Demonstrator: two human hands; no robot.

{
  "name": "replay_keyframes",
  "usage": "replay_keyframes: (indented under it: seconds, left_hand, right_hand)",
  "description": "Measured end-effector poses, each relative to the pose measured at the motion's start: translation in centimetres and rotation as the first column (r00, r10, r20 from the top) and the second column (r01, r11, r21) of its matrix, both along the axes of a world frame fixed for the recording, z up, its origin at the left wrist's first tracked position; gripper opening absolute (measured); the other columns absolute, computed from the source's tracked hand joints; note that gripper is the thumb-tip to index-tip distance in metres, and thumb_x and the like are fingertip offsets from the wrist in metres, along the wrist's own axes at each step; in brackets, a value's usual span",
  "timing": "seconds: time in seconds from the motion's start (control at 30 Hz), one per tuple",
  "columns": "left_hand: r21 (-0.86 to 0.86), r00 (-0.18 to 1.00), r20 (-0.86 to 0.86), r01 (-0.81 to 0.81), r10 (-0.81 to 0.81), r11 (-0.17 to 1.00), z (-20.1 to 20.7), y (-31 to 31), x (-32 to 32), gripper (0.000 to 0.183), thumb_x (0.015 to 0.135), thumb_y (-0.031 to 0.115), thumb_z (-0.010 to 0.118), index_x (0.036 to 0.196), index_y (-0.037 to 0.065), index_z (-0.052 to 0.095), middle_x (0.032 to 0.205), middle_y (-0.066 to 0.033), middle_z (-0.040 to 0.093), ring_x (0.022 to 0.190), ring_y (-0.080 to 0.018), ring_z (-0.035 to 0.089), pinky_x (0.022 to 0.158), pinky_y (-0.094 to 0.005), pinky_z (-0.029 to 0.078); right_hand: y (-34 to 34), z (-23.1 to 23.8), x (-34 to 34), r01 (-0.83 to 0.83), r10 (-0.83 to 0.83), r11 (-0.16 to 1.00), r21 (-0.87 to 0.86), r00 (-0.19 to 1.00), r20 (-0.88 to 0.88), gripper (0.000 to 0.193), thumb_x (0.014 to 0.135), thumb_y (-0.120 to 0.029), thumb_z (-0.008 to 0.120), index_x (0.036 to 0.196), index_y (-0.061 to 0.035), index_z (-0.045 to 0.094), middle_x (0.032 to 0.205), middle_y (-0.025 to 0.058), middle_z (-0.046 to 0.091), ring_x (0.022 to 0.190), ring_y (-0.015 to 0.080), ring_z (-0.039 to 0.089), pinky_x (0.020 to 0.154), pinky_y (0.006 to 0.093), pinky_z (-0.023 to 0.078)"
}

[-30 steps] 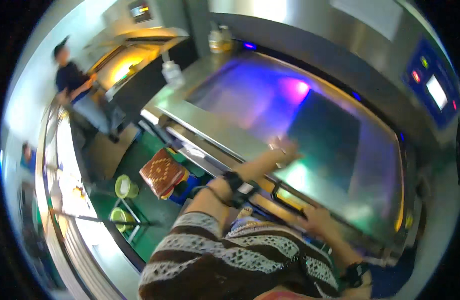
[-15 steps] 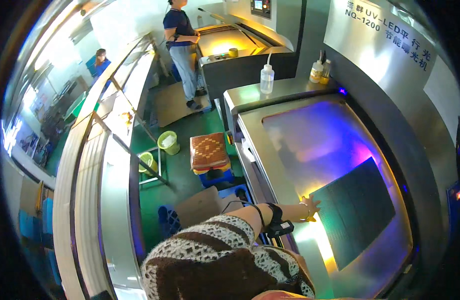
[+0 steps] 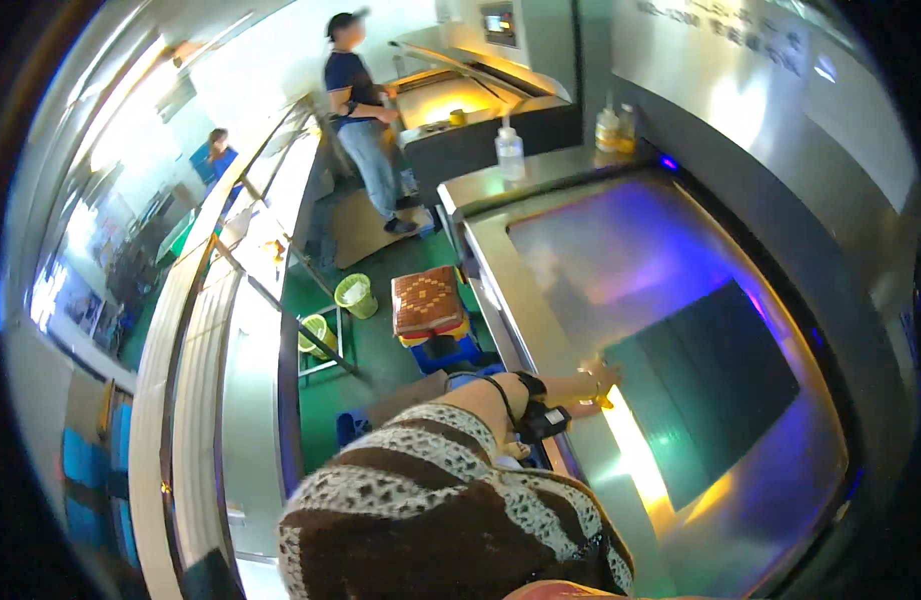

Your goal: Operating a UV exposure machine to process blue sheets of material.

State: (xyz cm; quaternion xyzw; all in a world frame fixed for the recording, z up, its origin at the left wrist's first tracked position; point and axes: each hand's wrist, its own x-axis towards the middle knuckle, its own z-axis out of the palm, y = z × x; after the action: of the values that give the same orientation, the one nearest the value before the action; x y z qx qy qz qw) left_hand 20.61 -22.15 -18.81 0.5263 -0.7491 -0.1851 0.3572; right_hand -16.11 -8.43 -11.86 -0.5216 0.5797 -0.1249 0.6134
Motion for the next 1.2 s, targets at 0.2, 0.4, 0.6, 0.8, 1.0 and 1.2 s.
replay_keyframes:
  seconds: [0.2,0.4,0.6,0.8,1.0,1.2]
  left_hand:
    - [0.359,0.813,0.557,-0.053,-0.168,0.932,7.4,-0.6,2.3,0.072,0.075,0.054,0.053,0.127,0.005,0.038,0.135,-0.0175,0.032,0.123,-0.0303,0.032,0.102,-0.0406,0.027]
    - [0.485,0.575,0.726,-0.038,-0.377,0.874,6.9,-4.5,-4.1,0.079,0.073,0.058,0.054,0.131,0.007,0.035,0.140,-0.0196,0.021,0.127,-0.0359,0.025,0.102,-0.0407,0.028]
    - [0.535,0.635,0.669,-0.050,-0.387,0.843,8.1,-3.6,-4.6,0.083,0.074,0.055,0.055,0.136,0.008,0.024,0.141,-0.0196,0.016,0.126,-0.0408,0.023,0.101,-0.0421,0.030]
    - [0.474,0.656,0.650,0.046,-0.384,0.879,7.4,-4.3,-3.8,0.079,0.075,0.054,0.055,0.135,0.013,0.025,0.142,-0.0185,0.015,0.124,-0.0454,0.024,0.099,-0.0453,0.032]
    - [0.535,0.647,0.659,-0.045,-0.384,0.844,8.0,-3.8,-4.0,0.079,0.075,0.056,0.053,0.136,0.016,0.022,0.143,-0.0148,0.016,0.125,-0.0441,0.024,0.095,-0.0563,0.030]
    - [0.465,0.547,0.762,-0.087,-0.348,0.881,8.6,-3.3,-4.9,0.077,0.076,0.058,0.050,0.136,0.018,0.025,0.143,-0.0112,0.017,0.124,-0.0399,0.029,0.094,-0.0605,0.028]
  right_hand:
    - [12.4,-6.5,-5.7,0.282,-0.288,0.957,-0.062,0.947,-0.144,0.065,0.074,-0.041,0.055,0.127,-0.0069,0.040,0.116,0.0192,0.051,0.108,0.0337,0.047,0.091,0.0432,0.035]
    - [20.7,-13.4,-9.2,0.529,-0.527,0.841,-0.115,0.753,-0.393,0.063,0.074,-0.039,0.056,0.126,-0.0066,0.041,0.118,0.0201,0.050,0.110,0.0346,0.045,0.092,0.0441,0.033]
    - [21.3,-16.9,-10.0,0.596,-0.574,0.788,-0.153,0.621,-0.534,0.062,0.074,-0.037,0.056,0.126,-0.0064,0.041,0.119,0.0209,0.048,0.112,0.0355,0.043,0.093,0.0449,0.031]
    - [19.1,-18.5,-7.6,0.531,-0.530,0.825,-0.195,0.606,-0.594,0.061,0.073,-0.034,0.057,0.126,-0.0061,0.041,0.121,0.0218,0.046,0.113,0.0364,0.041,0.095,0.0458,0.030]
    - [14.0,-17.9,-2.9,0.362,-0.434,0.895,-0.259,0.581,-0.689,0.060,0.073,-0.032,0.057,0.125,-0.0058,0.042,0.122,0.0227,0.045,0.115,0.0373,0.039,0.096,0.0467,0.028]
    - [12.1,-16.6,2.0,0.336,-0.409,0.890,-0.309,0.285,-0.867,0.060,0.073,-0.030,0.058,0.125,-0.0056,0.042,0.124,0.0236,0.043,0.117,0.0382,0.037,0.097,0.0475,0.026]
